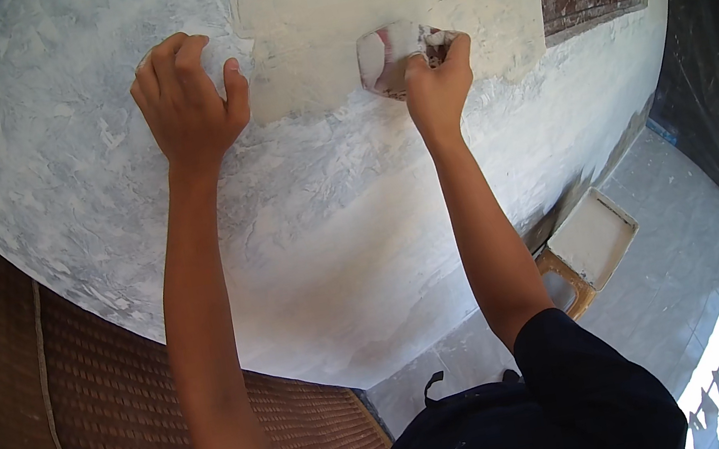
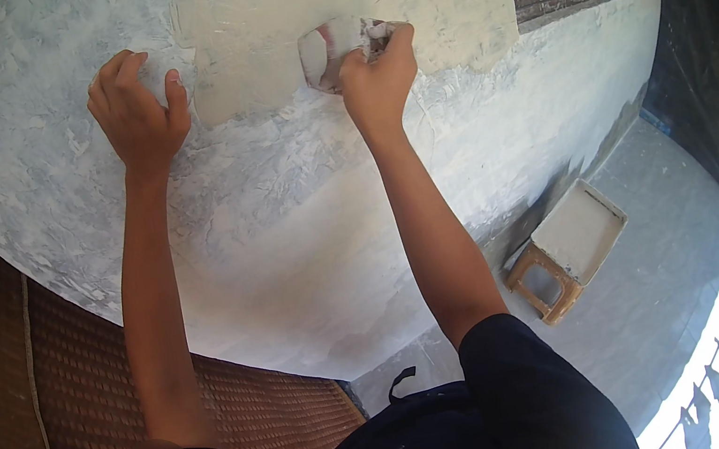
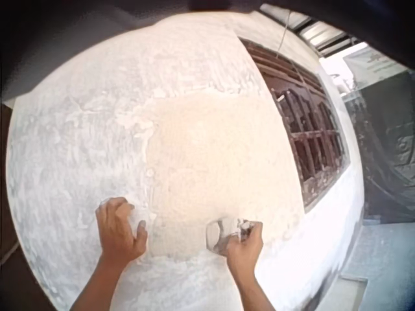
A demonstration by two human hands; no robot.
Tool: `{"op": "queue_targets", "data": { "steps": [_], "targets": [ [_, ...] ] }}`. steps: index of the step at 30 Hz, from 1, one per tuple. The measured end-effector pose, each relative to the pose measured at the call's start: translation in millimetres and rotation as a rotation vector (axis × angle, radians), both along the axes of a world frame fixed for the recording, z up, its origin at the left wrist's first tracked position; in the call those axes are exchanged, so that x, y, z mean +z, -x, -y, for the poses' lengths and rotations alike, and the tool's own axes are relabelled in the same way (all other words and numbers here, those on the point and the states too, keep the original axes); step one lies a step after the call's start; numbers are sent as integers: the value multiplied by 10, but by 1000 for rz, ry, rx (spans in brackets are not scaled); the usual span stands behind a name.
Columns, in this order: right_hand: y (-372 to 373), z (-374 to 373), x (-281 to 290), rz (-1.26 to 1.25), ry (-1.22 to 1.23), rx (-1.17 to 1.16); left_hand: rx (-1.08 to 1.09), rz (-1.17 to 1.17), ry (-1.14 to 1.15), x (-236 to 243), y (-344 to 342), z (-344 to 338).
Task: The person applies a smooth layer of wall putty to a concrete wall using a putty knife, spreading the putty from a putty tray onto the wall.
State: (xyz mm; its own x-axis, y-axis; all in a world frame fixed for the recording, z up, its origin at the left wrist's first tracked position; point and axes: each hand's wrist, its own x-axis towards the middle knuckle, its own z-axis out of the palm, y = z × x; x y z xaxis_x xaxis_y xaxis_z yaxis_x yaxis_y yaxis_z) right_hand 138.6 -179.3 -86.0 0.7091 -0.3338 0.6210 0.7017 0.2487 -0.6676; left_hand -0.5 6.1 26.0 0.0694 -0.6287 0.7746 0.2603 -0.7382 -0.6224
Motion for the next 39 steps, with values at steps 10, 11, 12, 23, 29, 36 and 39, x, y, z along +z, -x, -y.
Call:
{"op": "queue_targets", "data": {
  "steps": [10, 11, 12, 23, 29, 36, 39],
  "targets": [
    [-46, 55, -125, -95, -61, 5, 24, -53, 46, -40, -7, 9],
    [-69, 116, -138, -162, -178, -38, 52, -53, 40, -56, 8, 7],
    [-56, 157, -173, -185, -227, -68, 79, -52, 34, -66, 22, 4],
    [-118, 231, -140, -231, -232, -43, 116, -24, 50, -84, 47, 13],
    [103, 19, -19, 48, 73, 133, 87, -9, 34, -61, 42, -19],
    [-178, 315, -546, -261, -264, -51, 90, -34, 58, -61, 51, 3],
    [-146, 318, -635, -213, -82, -21, 77, -12, 47, -57, 65, -20]
  ]
}}
